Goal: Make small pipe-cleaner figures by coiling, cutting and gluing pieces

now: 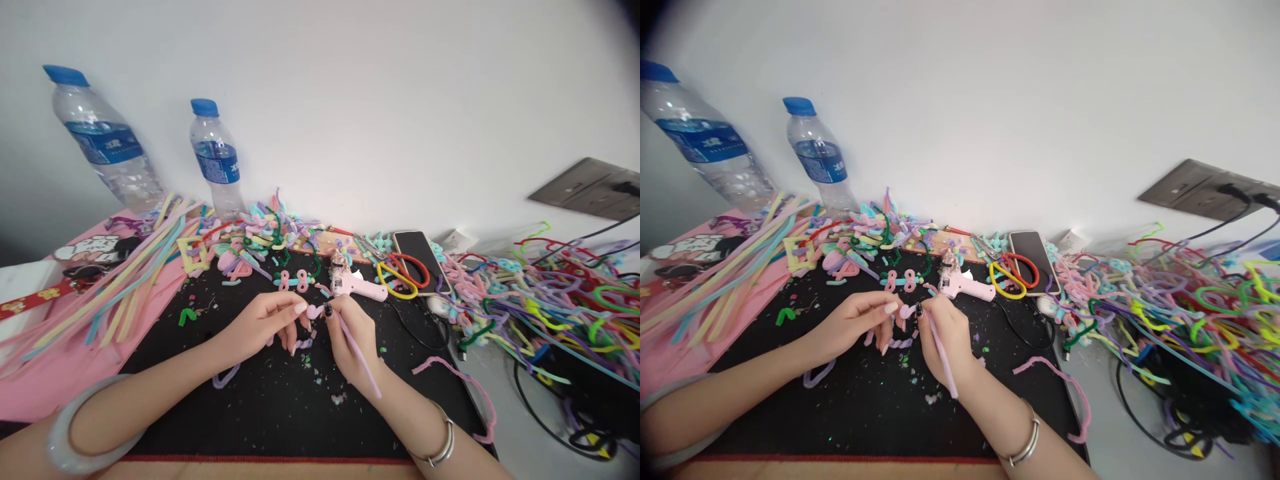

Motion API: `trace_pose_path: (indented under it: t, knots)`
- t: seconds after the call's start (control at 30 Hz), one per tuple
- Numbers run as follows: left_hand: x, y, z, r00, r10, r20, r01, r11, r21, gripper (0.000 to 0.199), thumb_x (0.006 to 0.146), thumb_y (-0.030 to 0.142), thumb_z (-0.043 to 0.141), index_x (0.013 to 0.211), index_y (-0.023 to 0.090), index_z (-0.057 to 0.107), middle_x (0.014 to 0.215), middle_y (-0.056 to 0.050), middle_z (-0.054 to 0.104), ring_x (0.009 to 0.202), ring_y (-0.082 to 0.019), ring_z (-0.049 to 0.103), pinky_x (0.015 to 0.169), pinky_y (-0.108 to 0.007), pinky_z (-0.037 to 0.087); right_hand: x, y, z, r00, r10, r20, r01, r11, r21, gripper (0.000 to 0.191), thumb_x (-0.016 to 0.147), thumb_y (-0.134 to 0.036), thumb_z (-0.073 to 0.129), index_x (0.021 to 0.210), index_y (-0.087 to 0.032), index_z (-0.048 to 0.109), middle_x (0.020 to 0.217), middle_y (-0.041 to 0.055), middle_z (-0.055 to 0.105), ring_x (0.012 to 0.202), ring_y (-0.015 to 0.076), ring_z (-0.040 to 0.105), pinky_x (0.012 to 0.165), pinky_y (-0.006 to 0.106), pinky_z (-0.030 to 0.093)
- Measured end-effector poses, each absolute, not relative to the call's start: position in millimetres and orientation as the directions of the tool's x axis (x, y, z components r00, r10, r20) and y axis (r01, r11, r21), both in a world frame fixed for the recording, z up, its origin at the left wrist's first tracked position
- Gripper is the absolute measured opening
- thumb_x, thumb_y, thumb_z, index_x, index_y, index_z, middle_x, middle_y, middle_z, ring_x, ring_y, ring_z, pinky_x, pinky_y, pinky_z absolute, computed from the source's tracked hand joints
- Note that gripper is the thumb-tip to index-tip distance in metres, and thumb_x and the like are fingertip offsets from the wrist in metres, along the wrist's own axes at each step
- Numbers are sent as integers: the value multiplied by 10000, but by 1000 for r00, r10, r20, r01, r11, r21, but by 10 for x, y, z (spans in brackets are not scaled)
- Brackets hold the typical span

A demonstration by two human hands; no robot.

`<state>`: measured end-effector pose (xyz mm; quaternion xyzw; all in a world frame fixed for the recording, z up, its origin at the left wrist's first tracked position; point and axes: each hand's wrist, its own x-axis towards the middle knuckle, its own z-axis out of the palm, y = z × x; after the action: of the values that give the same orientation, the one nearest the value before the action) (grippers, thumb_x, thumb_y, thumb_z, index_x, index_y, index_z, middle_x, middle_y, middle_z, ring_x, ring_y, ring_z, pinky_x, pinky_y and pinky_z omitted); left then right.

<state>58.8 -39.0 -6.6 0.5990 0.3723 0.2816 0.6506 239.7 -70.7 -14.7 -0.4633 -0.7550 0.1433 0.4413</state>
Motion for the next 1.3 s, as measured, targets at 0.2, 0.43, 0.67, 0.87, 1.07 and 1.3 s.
trace_pose_path:
  t: [0.2, 0.43, 0.67, 0.87, 1.07, 1.3]
  knots:
    - [624, -458, -81, 575, 812, -97, 61, 76, 995, 300, 900, 401, 464, 737, 158, 532, 554, 44, 544, 405, -72, 510, 460, -189, 376, 2371, -703, -138, -255, 782, 569, 557, 599, -574, 147, 897, -142, 405, 790, -201, 488, 669, -6, 499, 595, 121, 488, 560, 239, 402]
    - [598, -450, -113, 552, 832, -45, 68, 9, 998, 304, 903, 385, 464, 709, 157, 522, 545, 62, 453, 416, -60, 434, 436, -174, 345, 2373, -711, -140, -269, 780, 566, 533, 610, -586, 135, 889, -125, 405, 798, -199, 472, 674, -9, 483, 592, 115, 469, 555, 235, 383]
    - [566, -445, -95, 618, 786, 6, 65, -58, 996, 301, 898, 358, 491, 691, 143, 528, 581, 63, 428, 412, -38, 406, 407, -159, 312, 2381, -726, -135, -281, 793, 540, 452, 606, -654, 136, 893, -133, 416, 779, -196, 456, 673, -15, 472, 587, 106, 448, 557, 229, 357]
    - [552, -433, -86, 674, 737, -49, 75, -3, 997, 307, 886, 374, 507, 677, 149, 510, 552, 68, 435, 392, -34, 395, 386, -147, 297, 2374, -724, -146, -281, 805, 522, 406, 592, -696, 150, 901, -148, 417, 765, -195, 458, 672, -13, 472, 601, 109, 453, 560, 228, 349]
    - [552, -397, -100, 640, 759, -119, 125, 50, 991, 304, 854, 395, 546, 710, 133, 594, 578, 28, 556, 376, -48, 445, 385, -162, 350, 2393, -717, -161, -252, 816, 519, 409, 576, -707, 163, 900, -150, 427, 750, -189, 478, 667, -10, 483, 606, 112, 463, 569, 229, 358]
    - [539, -370, -135, 466, 875, -130, 126, 79, 989, 480, 909, 493, 379, 916, 98, 651, 683, -65, 650, 443, -113, 552, 379, -203, 404, 2416, -706, -140, -131, 852, 507, 494, 500, -711, 185, 914, -162, 411, 778, -170, 536, 689, 10, 521, 632, 121, 482, 596, 237, 373]
